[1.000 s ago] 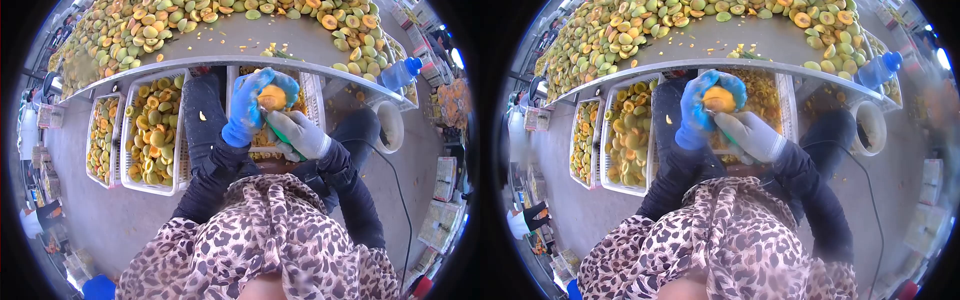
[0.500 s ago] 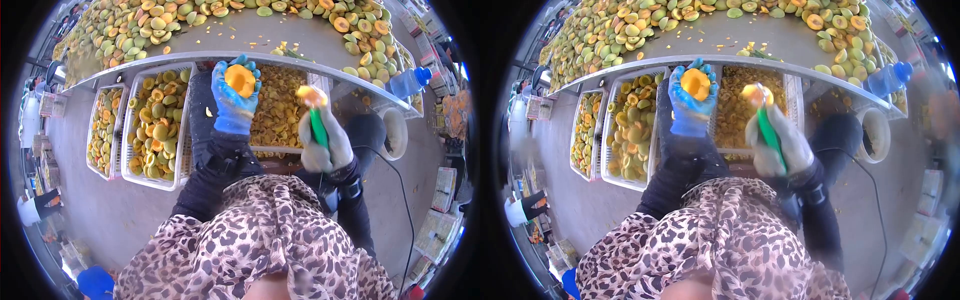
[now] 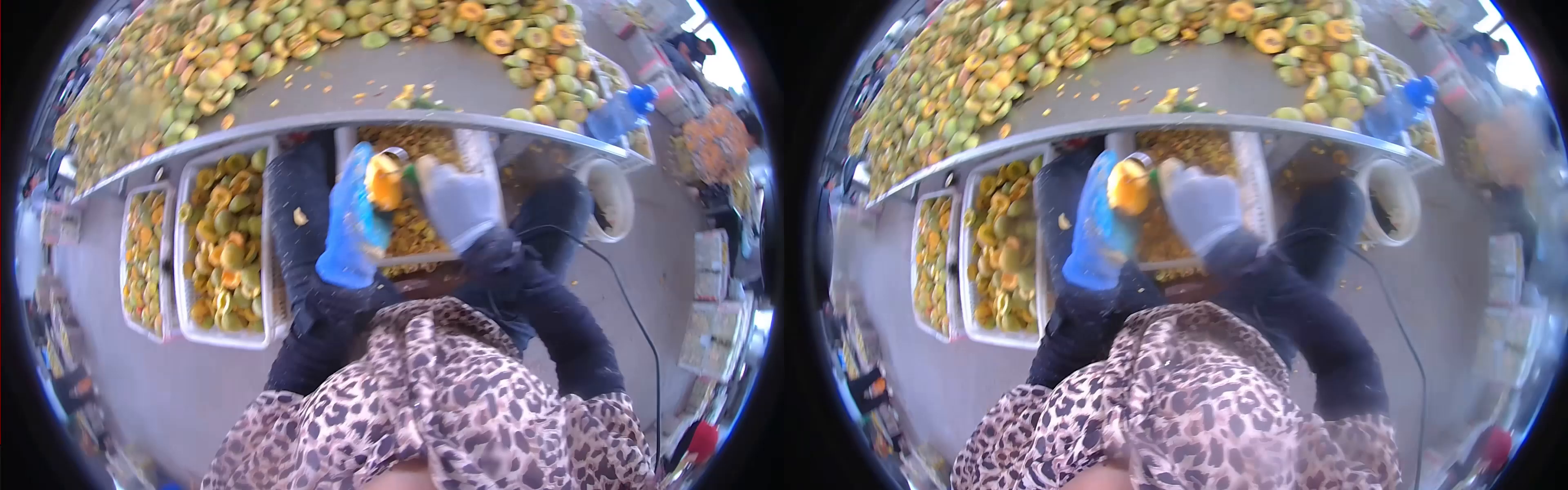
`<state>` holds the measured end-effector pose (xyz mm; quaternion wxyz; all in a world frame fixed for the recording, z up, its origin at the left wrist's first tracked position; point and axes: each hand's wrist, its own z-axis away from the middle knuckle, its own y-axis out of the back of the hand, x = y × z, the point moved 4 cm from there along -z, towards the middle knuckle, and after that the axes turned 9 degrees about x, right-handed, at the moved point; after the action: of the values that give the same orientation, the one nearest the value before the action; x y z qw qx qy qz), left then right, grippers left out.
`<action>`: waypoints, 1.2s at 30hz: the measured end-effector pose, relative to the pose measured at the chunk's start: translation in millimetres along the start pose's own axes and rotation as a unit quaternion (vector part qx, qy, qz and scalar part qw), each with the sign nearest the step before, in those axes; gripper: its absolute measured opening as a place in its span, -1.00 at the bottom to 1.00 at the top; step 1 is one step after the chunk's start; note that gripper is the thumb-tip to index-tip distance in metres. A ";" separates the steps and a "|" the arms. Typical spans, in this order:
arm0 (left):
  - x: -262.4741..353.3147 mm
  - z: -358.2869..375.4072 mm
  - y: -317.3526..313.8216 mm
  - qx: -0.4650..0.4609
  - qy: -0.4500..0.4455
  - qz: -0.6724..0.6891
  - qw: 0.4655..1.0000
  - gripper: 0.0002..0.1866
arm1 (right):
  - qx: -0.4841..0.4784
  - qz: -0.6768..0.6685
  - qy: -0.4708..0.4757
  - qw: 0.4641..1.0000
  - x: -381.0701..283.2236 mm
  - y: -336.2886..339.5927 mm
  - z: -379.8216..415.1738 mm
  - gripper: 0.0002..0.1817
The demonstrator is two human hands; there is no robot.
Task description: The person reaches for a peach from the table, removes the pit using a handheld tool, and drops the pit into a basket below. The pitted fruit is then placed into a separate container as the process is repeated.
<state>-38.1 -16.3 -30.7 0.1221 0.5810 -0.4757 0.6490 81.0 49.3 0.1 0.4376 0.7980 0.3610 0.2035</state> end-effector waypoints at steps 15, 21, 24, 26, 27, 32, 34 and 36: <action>10.4 -13.5 14.2 0.032 0.211 0.294 0.932 -0.65 | -0.048 -0.236 -0.028 0.970 -28.5 23.2 4.9 -0.76; 24.2 -4.6 8.1 0.092 0.124 0.153 0.976 -0.58 | -0.052 -0.194 -0.020 0.979 -31.8 27.7 6.4 -0.78; 27.9 -1.4 19.2 0.029 -0.070 -0.079 0.994 -0.55 | -0.034 -0.191 -0.006 0.981 -34.5 34.9 3.7 -0.78; 35.9 3.8 9.1 -0.023 -0.254 -0.326 0.910 -0.54 | -0.023 -0.202 0.010 0.979 -35.5 37.8 1.8 -0.78; 24.4 -2.0 11.5 0.029 -0.065 -0.104 0.992 -0.52 | -0.038 -0.183 0.018 0.982 -35.3 36.2 3.0 -0.78; 44.7 12.2 8.3 0.024 -0.286 -0.424 0.859 -0.52 | -0.058 -0.110 0.015 0.992 -39.6 32.7 7.0 -0.77; 23.6 5.9 16.2 0.122 0.034 0.100 0.987 -0.61 | -0.073 -0.064 0.004 0.995 -37.5 28.9 8.0 -0.77; 28.7 5.4 11.4 0.141 0.060 0.113 0.982 -0.65 | -0.073 -0.044 -0.006 0.996 -39.7 28.3 10.0 -0.76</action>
<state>-51.2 -37.6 -11.8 -0.0069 0.4950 -0.4337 0.7529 72.6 3.8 18.3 0.5055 0.7483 0.3771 0.2057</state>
